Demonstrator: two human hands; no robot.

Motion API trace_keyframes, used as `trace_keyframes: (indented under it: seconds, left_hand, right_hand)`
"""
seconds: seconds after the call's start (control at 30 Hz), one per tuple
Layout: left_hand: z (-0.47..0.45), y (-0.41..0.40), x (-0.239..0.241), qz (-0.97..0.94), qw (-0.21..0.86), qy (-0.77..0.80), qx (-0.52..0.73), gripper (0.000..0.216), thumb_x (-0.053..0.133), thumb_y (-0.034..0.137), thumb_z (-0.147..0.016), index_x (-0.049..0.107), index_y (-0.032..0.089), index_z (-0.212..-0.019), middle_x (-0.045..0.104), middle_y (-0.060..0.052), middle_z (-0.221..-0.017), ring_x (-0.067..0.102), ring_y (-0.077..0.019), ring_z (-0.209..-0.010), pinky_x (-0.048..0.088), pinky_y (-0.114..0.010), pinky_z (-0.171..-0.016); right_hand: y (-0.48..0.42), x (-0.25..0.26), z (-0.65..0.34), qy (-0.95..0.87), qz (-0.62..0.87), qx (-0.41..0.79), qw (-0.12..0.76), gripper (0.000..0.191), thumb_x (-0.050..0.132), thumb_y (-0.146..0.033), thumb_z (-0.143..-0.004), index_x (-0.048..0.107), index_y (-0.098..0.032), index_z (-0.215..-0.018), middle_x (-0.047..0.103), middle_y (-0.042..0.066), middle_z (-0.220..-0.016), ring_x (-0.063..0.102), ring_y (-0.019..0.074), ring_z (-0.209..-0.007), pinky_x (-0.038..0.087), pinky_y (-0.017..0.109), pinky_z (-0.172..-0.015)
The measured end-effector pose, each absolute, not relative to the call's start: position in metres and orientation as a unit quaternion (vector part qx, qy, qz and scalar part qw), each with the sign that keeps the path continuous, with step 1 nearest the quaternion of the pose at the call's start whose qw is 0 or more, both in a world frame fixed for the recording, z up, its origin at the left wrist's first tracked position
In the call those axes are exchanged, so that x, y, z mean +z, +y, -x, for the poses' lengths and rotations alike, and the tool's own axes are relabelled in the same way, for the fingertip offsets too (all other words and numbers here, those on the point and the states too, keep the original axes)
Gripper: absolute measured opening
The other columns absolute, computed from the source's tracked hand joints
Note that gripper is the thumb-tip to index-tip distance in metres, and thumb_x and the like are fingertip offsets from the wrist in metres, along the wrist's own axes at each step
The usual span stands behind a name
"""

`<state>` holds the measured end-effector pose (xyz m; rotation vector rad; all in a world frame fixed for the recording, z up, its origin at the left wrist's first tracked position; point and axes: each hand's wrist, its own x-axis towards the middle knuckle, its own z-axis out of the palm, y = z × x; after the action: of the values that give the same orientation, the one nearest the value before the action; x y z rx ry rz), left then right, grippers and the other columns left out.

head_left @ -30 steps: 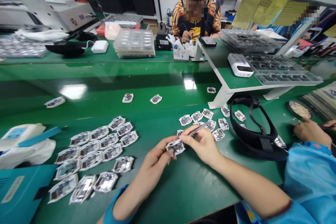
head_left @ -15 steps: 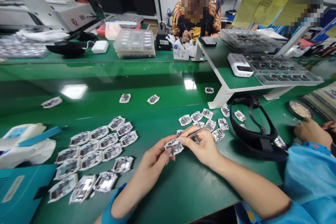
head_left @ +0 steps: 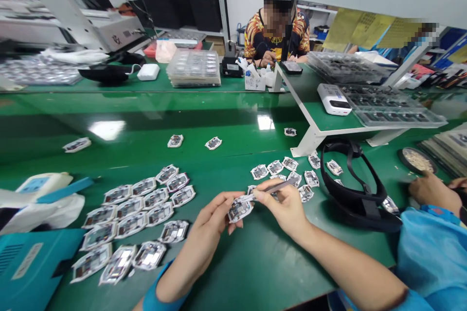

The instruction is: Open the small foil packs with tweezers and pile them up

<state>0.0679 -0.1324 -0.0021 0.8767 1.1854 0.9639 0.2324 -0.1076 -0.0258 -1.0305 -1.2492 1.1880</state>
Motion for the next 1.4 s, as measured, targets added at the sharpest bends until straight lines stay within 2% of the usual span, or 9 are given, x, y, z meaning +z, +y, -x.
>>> trace_keyframes:
  seconds: [0.3, 0.43, 0.63, 0.73, 0.87, 1.2, 1.27, 1.4]
  left_hand:
    - [-0.069, -0.136, -0.003, -0.411, 0.63, 0.509, 0.419, 0.032, 0.058, 0.045, -0.084, 0.066, 0.015, -0.093, 0.06, 0.001, -0.062, 0.049, -0.0129, -0.057, 0.035, -0.023, -0.049]
    - [-0.067, -0.136, -0.005, -0.407, 0.633, 0.515, 0.411, 0.032, 0.059, 0.046, -0.082, 0.064, 0.016, -0.093, 0.059, 0.002, -0.063, 0.049, -0.012, -0.056, 0.034, -0.022, -0.049]
    - [-0.065, -0.133, -0.008, -0.394, 0.636, 0.527, 0.402, 0.034, 0.062, 0.049, -0.079, 0.062, 0.017, -0.093, 0.055, 0.005, -0.055, 0.045, -0.0103, -0.051, 0.03, -0.02, -0.047]
    - [-0.064, -0.132, -0.009, -0.386, 0.643, 0.533, 0.391, 0.036, 0.063, 0.05, -0.078, 0.063, 0.017, -0.091, 0.055, 0.005, -0.055, 0.045, -0.0096, -0.051, 0.03, -0.019, -0.048]
    - [-0.064, -0.132, -0.008, -0.384, 0.648, 0.534, 0.384, 0.036, 0.063, 0.051, -0.076, 0.064, 0.017, -0.089, 0.055, 0.005, -0.056, 0.046, -0.0093, -0.05, 0.029, -0.019, -0.047]
    - [-0.065, -0.135, -0.003, -0.388, 0.651, 0.526, 0.387, 0.028, 0.059, 0.044, -0.08, 0.065, 0.017, -0.088, 0.056, 0.003, -0.057, 0.046, -0.0114, -0.052, 0.032, -0.021, -0.048]
    - [-0.066, -0.135, -0.002, -0.391, 0.65, 0.524, 0.388, 0.028, 0.059, 0.043, -0.081, 0.065, 0.016, -0.089, 0.058, 0.002, -0.061, 0.047, -0.0112, -0.053, 0.032, -0.021, -0.048]
    - [-0.067, -0.134, -0.001, -0.398, 0.647, 0.521, 0.39, 0.028, 0.06, 0.043, -0.082, 0.066, 0.017, -0.088, 0.058, 0.002, -0.064, 0.048, -0.0106, -0.054, 0.031, -0.021, -0.047]
  right_hand:
    - [-0.109, -0.028, -0.23, -0.529, 0.385, 0.534, 0.535, 0.007, 0.071, -0.026, -0.078, 0.069, -0.02, -0.081, 0.07, 0.001, -0.073, 0.065, 0.0151, -0.066, 0.053, 0.027, -0.064]
    - [-0.11, -0.026, -0.23, -0.552, 0.363, 0.518, 0.543, 0.003, 0.071, -0.024, -0.08, 0.069, -0.021, -0.081, 0.07, 0.002, -0.077, 0.067, 0.0157, -0.071, 0.054, 0.028, -0.066]
    - [-0.111, -0.019, -0.233, -0.663, 0.315, 0.383, 0.561, 0.008, 0.071, -0.015, -0.08, 0.071, -0.022, -0.085, 0.074, 0.005, -0.081, 0.068, 0.0191, -0.08, 0.053, 0.037, -0.08]
    - [-0.111, -0.015, -0.235, -0.708, 0.274, 0.309, 0.572, 0.012, 0.069, -0.013, -0.081, 0.07, -0.022, -0.089, 0.075, 0.005, -0.081, 0.068, 0.0198, -0.078, 0.054, 0.039, -0.078]
    - [-0.11, -0.012, -0.237, -0.737, 0.261, 0.274, 0.559, 0.01, 0.067, -0.015, -0.083, 0.07, -0.022, -0.09, 0.076, 0.005, -0.081, 0.068, 0.02, -0.078, 0.055, 0.038, -0.074]
    - [-0.11, -0.018, -0.238, -0.673, 0.31, 0.382, 0.553, 0.006, 0.069, -0.018, -0.082, 0.07, -0.024, -0.084, 0.075, 0.004, -0.081, 0.07, 0.0211, -0.08, 0.055, 0.04, -0.079]
    - [-0.11, -0.019, -0.238, -0.642, 0.331, 0.432, 0.541, 0.002, 0.067, -0.022, -0.084, 0.069, -0.022, -0.085, 0.074, 0.005, -0.083, 0.07, 0.0207, -0.081, 0.056, 0.038, -0.078]
    - [-0.109, -0.02, -0.237, -0.598, 0.362, 0.492, 0.52, 0.008, 0.067, -0.028, -0.084, 0.068, -0.021, -0.083, 0.072, 0.005, -0.081, 0.07, 0.0195, -0.077, 0.057, 0.032, -0.071]
